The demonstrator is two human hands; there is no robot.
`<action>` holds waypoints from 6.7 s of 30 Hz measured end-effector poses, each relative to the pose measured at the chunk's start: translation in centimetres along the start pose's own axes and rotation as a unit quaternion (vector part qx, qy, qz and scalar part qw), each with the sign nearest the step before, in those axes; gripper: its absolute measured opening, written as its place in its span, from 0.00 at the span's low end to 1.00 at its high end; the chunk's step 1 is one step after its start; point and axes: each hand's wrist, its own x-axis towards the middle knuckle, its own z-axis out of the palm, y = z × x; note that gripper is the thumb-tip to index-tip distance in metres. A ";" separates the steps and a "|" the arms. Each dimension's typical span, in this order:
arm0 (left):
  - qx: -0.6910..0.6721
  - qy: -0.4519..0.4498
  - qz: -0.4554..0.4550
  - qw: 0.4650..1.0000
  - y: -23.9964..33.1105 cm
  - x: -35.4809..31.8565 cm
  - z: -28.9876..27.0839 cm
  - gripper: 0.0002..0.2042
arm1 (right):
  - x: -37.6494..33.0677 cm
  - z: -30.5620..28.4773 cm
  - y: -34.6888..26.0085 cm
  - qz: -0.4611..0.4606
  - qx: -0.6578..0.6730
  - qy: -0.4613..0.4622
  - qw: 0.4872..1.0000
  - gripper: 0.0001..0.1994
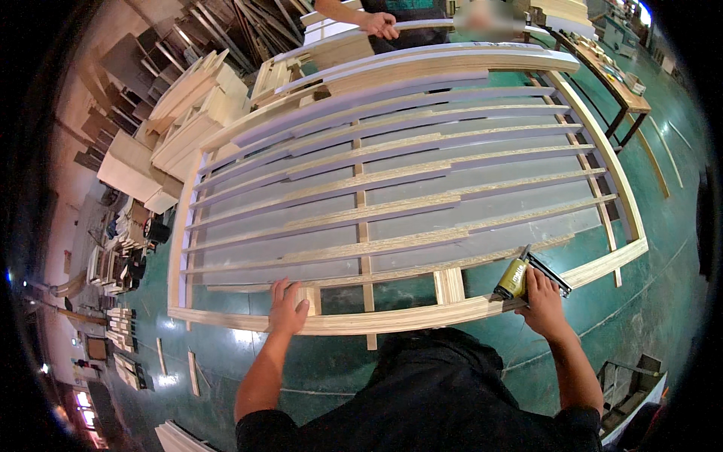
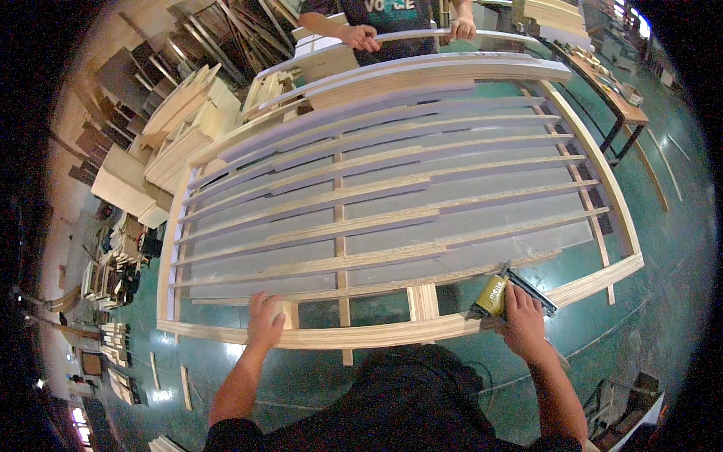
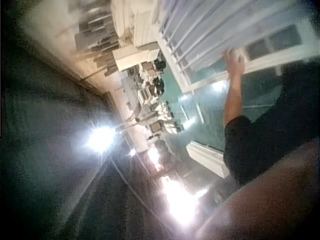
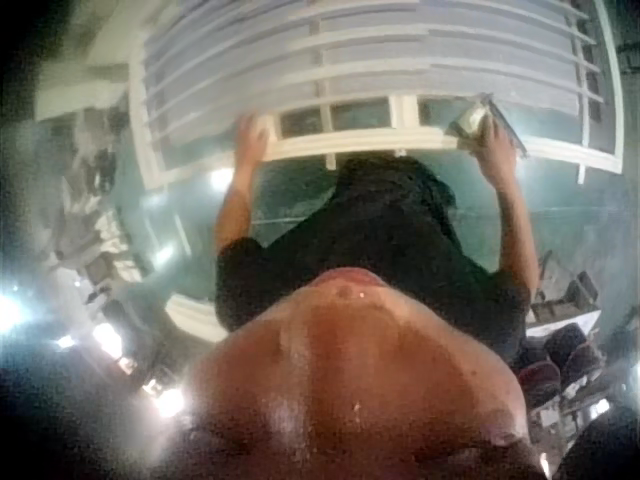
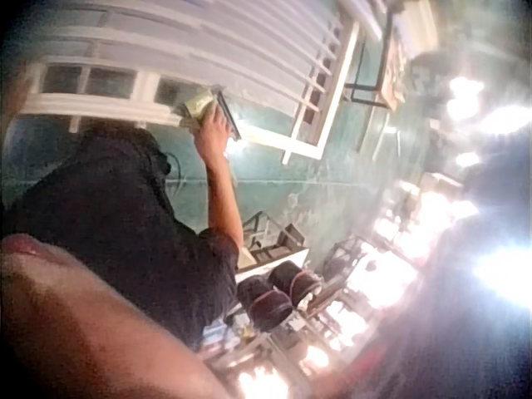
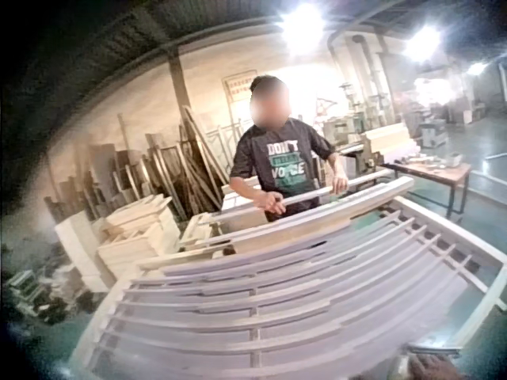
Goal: The person assembles a wooden slatted frame by positioning curved wooden pieces and securing them with a pneumatic nail gun. They repeatedly align the slats and drive nails into the joints to fasten the structure.
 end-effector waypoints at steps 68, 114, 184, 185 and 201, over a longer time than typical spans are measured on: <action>-0.001 0.027 0.020 0.999 -0.2 -0.3 0.0 0.27 | 0.0 -0.3 -0.1 -0.007 -0.026 0.000 1.000 0.60; -0.156 -0.073 0.441 0.881 41.9 4.2 12.6 0.27 | 5.6 -12.3 -4.0 -0.262 0.879 0.094 0.387 0.38; -0.193 -0.214 0.384 0.877 42.0 4.8 12.1 0.36 | 7.8 3.5 -13.3 -0.184 0.196 0.020 0.963 0.16; -0.196 -0.219 0.381 0.877 42.0 5.0 12.1 0.36 | 8.0 3.4 -13.3 -0.179 0.200 0.026 0.963 0.15; -0.189 -0.105 0.434 0.875 41.9 4.9 12.4 0.20 | -4.0 0.0 -1.6 0.066 0.042 0.113 0.990 0.27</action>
